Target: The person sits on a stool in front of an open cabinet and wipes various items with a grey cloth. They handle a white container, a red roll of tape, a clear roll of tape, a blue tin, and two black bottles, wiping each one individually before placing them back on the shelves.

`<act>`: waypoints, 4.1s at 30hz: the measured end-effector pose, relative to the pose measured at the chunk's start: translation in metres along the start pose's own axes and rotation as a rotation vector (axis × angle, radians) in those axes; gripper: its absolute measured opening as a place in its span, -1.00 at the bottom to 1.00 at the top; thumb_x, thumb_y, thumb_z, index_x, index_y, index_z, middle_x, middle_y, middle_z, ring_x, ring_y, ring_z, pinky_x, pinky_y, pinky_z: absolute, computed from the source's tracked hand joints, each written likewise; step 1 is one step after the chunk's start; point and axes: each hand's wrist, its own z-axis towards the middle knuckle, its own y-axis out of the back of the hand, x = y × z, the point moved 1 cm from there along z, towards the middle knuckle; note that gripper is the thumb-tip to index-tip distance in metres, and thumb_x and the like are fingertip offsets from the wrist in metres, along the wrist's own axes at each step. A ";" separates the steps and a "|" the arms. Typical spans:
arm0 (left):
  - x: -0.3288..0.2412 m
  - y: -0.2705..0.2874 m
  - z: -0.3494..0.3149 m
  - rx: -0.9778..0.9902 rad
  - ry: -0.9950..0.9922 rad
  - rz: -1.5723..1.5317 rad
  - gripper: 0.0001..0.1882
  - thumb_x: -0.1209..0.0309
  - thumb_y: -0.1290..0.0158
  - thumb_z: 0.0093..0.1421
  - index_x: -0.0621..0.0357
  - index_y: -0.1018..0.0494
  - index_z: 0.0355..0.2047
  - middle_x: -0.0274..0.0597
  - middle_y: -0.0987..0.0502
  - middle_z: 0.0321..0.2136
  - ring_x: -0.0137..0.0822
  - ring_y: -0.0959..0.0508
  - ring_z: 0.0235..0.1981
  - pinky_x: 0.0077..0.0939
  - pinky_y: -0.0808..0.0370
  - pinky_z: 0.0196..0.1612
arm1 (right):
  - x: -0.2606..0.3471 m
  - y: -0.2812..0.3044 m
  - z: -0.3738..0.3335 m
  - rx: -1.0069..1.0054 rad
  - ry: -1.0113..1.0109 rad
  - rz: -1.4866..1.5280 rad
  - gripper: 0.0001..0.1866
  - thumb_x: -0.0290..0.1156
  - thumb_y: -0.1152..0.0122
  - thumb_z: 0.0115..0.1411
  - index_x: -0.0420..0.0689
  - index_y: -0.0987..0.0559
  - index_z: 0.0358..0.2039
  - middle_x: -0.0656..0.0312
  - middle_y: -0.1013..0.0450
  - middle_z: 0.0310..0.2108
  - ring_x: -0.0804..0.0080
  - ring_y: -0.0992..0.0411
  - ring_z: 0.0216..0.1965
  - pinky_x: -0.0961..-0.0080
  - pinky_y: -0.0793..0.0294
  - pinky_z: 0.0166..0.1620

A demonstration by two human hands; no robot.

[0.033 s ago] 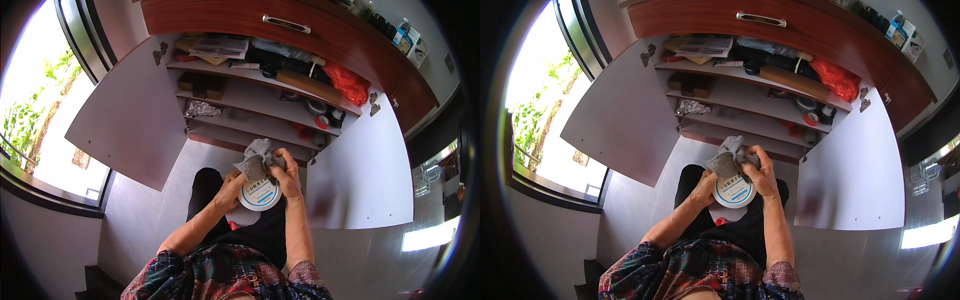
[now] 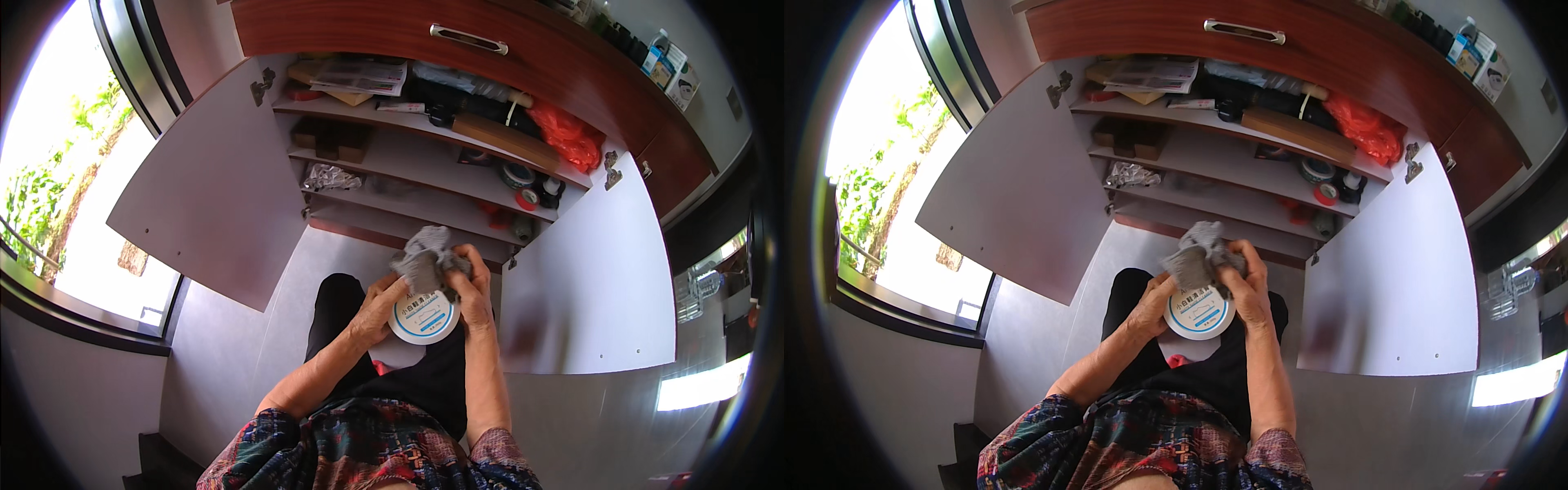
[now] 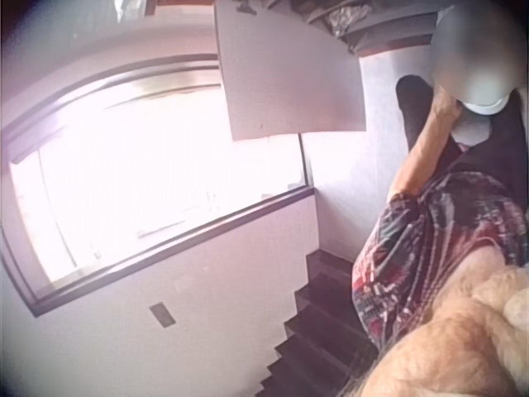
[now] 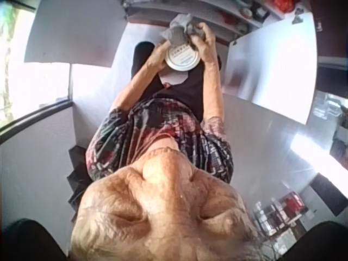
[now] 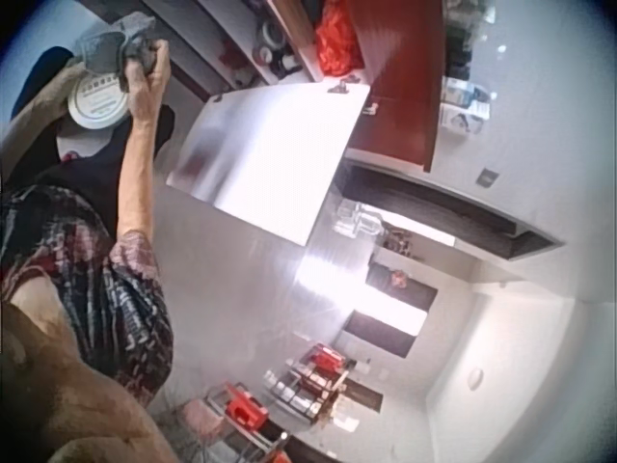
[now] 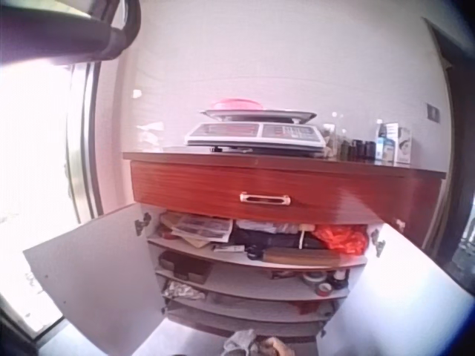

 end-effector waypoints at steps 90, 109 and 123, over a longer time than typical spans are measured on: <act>0.062 0.090 -0.013 -0.269 -0.089 -0.267 -0.55 0.30 -0.11 0.12 0.25 -0.22 -0.08 -0.11 -0.43 -0.25 -0.25 -0.52 -0.25 -0.25 -0.58 -0.25 | -0.061 -0.056 -0.049 -0.064 0.313 -1.178 -0.57 -0.54 -0.25 -0.12 -0.04 -0.51 -0.15 0.12 -0.32 -0.26 0.12 -0.34 -0.23 0.24 -0.40 -0.23; 0.061 0.081 -0.026 -0.120 -0.165 -0.319 -0.51 0.43 0.03 0.17 0.29 -0.15 0.10 -0.01 -0.40 -0.06 -0.18 -0.46 -0.06 -0.33 -0.45 0.01 | -0.079 -0.045 -0.109 -0.042 0.351 -0.849 -0.63 -0.60 -0.32 -0.21 -0.08 -0.44 -0.34 0.13 -0.27 -0.24 0.14 -0.30 -0.19 0.31 -0.36 -0.14; 0.058 0.076 -0.014 -0.282 -0.092 -0.472 -0.39 -0.09 0.16 0.22 0.14 -0.25 0.06 -0.08 -0.42 -0.04 -0.14 -0.43 -0.01 -0.10 -0.40 0.03 | -0.102 -0.042 -0.085 -0.204 -0.058 -0.350 -0.69 -0.35 -0.18 0.11 -0.21 -0.38 -0.18 0.23 -0.32 -0.28 0.51 -0.30 -0.26 0.57 -0.32 -0.17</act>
